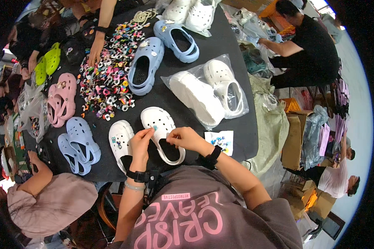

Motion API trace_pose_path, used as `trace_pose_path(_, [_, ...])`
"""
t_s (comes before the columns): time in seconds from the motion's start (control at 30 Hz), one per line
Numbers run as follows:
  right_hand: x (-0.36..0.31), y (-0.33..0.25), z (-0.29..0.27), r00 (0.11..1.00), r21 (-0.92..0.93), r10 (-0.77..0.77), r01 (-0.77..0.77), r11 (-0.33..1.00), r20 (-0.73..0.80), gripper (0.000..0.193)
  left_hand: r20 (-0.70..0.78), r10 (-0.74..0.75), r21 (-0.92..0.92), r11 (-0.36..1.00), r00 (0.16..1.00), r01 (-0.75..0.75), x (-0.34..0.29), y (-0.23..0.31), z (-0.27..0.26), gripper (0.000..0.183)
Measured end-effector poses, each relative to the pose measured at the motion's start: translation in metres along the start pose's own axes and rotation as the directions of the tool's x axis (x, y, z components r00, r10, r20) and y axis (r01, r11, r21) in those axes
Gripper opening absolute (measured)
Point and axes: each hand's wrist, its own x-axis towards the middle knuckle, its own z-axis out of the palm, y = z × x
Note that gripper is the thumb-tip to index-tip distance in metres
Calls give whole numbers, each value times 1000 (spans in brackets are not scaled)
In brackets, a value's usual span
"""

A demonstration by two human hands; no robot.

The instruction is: Assembling decorative charms onto plastic clog-style shoes in a workshop.

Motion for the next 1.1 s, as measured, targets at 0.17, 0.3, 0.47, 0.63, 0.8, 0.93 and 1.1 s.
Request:
trace_pose_path(0.17, [0,14,-4,998,225,66,-65,972,2,19,8,42,-11,999,999,-41,18,4,-2,20])
trace_pose_path(0.3, [17,9,-12,995,266,56,-32,964,-82,19,42,18,76,997,999,-21,28,11,-5,18])
trace_pose_path(0.47, [53,-10,-8,963,-221,-210,171,960,-168,19,-12,-51,59,997,999,52,31,8,-15,20])
trace_pose_path(0.63, [66,-19,-4,953,-374,-266,198,906,-142,17,51,-176,-264,947,983,183,35,0,-27,18])
trace_pose_path(0.8, [19,-42,-5,922,-35,122,-117,992,367,32,55,-130,-140,981,990,137,38,-2,-35,19])
trace_pose_path(0.93, [-10,5,18,927,-139,75,-25,990,367,56,103,-102,-121,986,989,114,41,1,-28,18])
trace_pose_path(1.1, [1,-9,44,941,102,162,-200,974,298,73,100,-212,-163,960,972,226,42,3,-22,17])
